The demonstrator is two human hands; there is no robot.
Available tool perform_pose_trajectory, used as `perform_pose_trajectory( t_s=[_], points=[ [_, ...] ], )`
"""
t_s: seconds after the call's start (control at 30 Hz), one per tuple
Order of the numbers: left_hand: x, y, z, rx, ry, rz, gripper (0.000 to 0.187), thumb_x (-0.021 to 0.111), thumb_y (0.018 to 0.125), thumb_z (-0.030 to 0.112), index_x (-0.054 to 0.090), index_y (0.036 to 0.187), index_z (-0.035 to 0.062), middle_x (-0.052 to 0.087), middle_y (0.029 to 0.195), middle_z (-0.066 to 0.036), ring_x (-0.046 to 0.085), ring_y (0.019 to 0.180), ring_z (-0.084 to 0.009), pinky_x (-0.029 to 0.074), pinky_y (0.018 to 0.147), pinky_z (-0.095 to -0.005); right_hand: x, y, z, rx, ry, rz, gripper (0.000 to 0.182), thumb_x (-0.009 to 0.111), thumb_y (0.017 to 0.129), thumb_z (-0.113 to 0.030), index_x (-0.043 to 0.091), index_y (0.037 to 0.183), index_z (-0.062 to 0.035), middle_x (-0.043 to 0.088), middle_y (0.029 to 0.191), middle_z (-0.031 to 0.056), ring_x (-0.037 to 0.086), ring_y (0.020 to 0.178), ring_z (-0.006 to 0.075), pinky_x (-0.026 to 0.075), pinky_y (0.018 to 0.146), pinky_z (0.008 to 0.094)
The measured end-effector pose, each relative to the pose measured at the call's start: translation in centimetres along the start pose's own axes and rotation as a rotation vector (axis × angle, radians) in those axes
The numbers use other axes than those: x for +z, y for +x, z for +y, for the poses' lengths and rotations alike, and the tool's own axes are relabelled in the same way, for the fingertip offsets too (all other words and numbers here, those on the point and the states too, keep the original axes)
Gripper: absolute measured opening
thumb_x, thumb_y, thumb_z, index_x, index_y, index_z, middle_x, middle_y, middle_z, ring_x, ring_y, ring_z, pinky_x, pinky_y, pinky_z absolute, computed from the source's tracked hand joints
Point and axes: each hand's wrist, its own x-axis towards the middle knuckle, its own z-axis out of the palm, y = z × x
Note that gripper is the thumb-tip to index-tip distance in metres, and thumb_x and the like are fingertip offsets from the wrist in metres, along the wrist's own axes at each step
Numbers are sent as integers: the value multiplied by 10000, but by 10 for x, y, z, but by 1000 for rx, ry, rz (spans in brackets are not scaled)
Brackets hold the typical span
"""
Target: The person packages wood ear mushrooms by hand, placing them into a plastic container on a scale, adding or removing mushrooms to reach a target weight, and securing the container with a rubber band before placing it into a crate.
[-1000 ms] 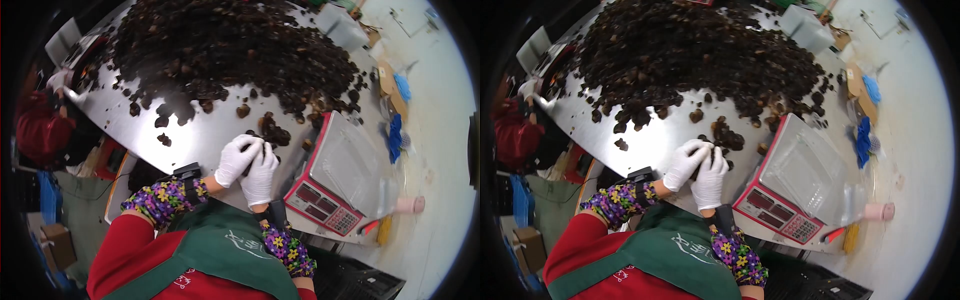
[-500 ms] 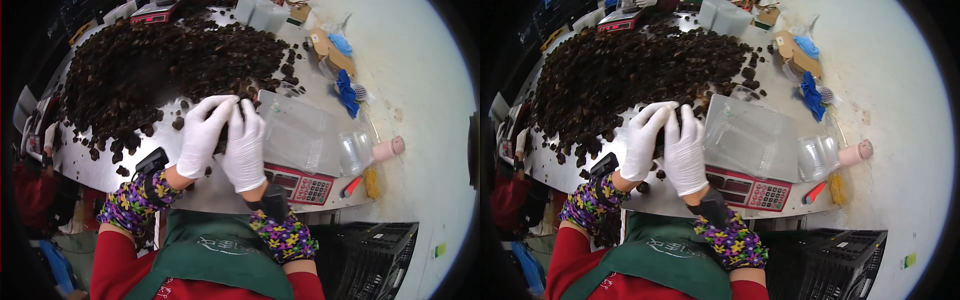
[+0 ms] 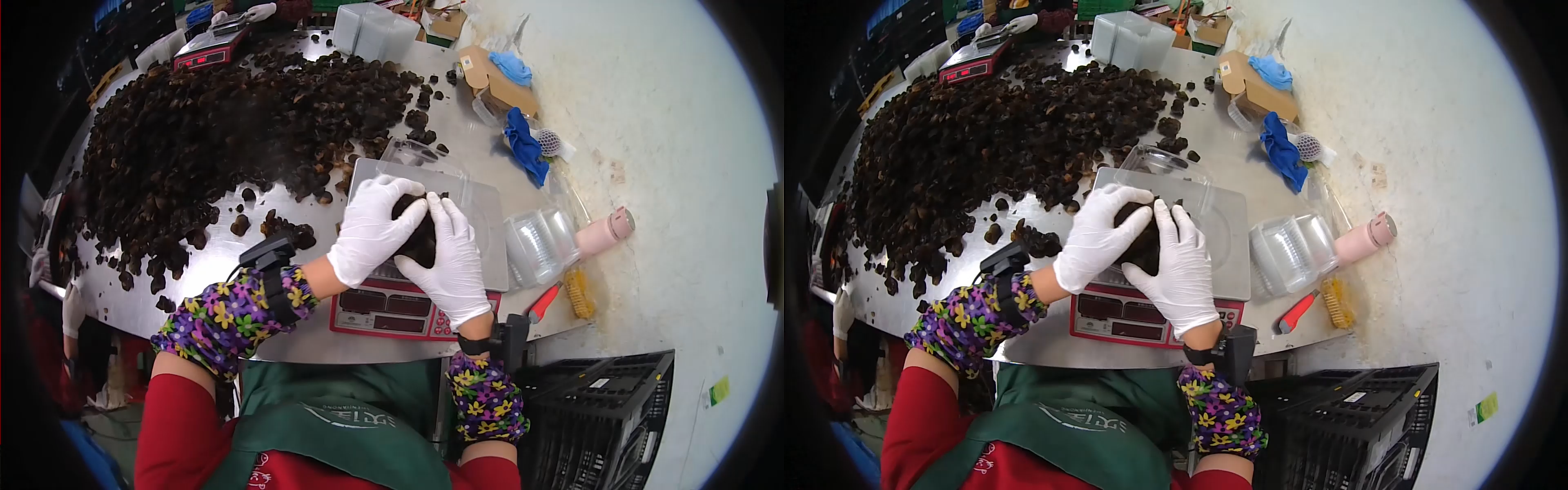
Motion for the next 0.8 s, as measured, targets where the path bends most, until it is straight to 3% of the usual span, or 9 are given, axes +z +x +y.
perform_pose_trajectory(
  t_s=[0.1, 0.3, 0.33, 0.4, 0.43, 0.47, 0.53, 0.63, 0.8],
  points=[
    [-11, -1, -3, 77, 95, 82, 187, 657, 925, 115, 705, 1094, 50, 667, 1099, -126, 614, 1079, -288, 469, 966, -378, -18, -6, 8, 4, 57, 13, 893, 820, 761, -373, 418, 1517, -121, 452, 1455, 193, 475, 1279, 406, 405, 1069, 505],
    [-35, -12, -31, -7, 111, 45, 231, 633, 965, 127, 677, 1182, 61, 618, 1226, -125, 572, 1156, -273, 446, 1007, -377, -28, -19, 27, -47, 53, 33, 767, 796, 807, -379, 498, 1467, -124, 512, 1410, 164, 487, 1273, 380, 392, 1072, 482],
    [-37, -12, -34, -8, 114, 47, 231, 633, 965, 127, 677, 1182, 61, 618, 1226, -125, 572, 1156, -273, 446, 1007, -377, -30, -20, 28, -46, 23, 18, 778, 780, 827, -405, 483, 1475, -95, 493, 1427, 197, 470, 1291, 397, 374, 1092, 489],
    [-40, -9, -36, 92, 196, -20, 452, 699, 935, 262, 598, 1334, 75, 544, 1375, -173, 526, 1262, -331, 423, 1065, -398, -29, -16, 29, -41, 35, 48, 797, 771, 836, -422, 464, 1485, -77, 480, 1436, 220, 455, 1309, 410, 362, 1105, 493],
    [-40, -6, -35, 91, 197, -18, 452, 699, 935, 262, 598, 1334, 75, 544, 1375, -173, 526, 1262, -331, 423, 1065, -398, -29, -13, 29, -34, 45, 78, 817, 763, 845, -439, 445, 1495, -59, 467, 1445, 244, 439, 1326, 422, 349, 1118, 496],
    [-39, -2, -31, 179, 252, -120, 614, 728, 896, 362, 531, 1407, 85, 492, 1435, -199, 485, 1314, -361, 402, 1095, -424, -30, -10, 28, -21, 53, 35, 874, 749, 850, -487, 404, 1515, -38, 436, 1463, 286, 396, 1376, 442, 323, 1146, 497],
    [-35, 5, -29, 293, 340, -323, 992, 769, 776, 604, 380, 1538, 102, 373, 1547, -254, 399, 1403, -424, 333, 1157, -512, -23, -3, 31, -35, 67, 8, 864, 739, 856, -473, 393, 1524, -46, 430, 1477, 274, 384, 1392, 439, 309, 1156, 505],
    [-15, 10, -36, 401, 420, -354, 937, 770, 781, 582, 419, 1512, 113, 434, 1504, -223, 441, 1364, -404, 316, 1150, -534, -9, 7, 40, -28, 73, -81, 806, 716, 869, -430, 408, 1518, -61, 438, 1491, 242, 365, 1418, 430, 280, 1173, 523],
    [-15, 17, -25, 345, 519, -468, 807, 792, 790, 507, 507, 1435, 115, 567, 1350, -173, 508, 1269, -375, 361, 1097, -519, -6, 10, 41, -33, -79, -178, 651, 679, 882, -342, 502, 1450, -78, 511, 1450, 185, 386, 1406, 417, 270, 1167, 555]
  ],
)
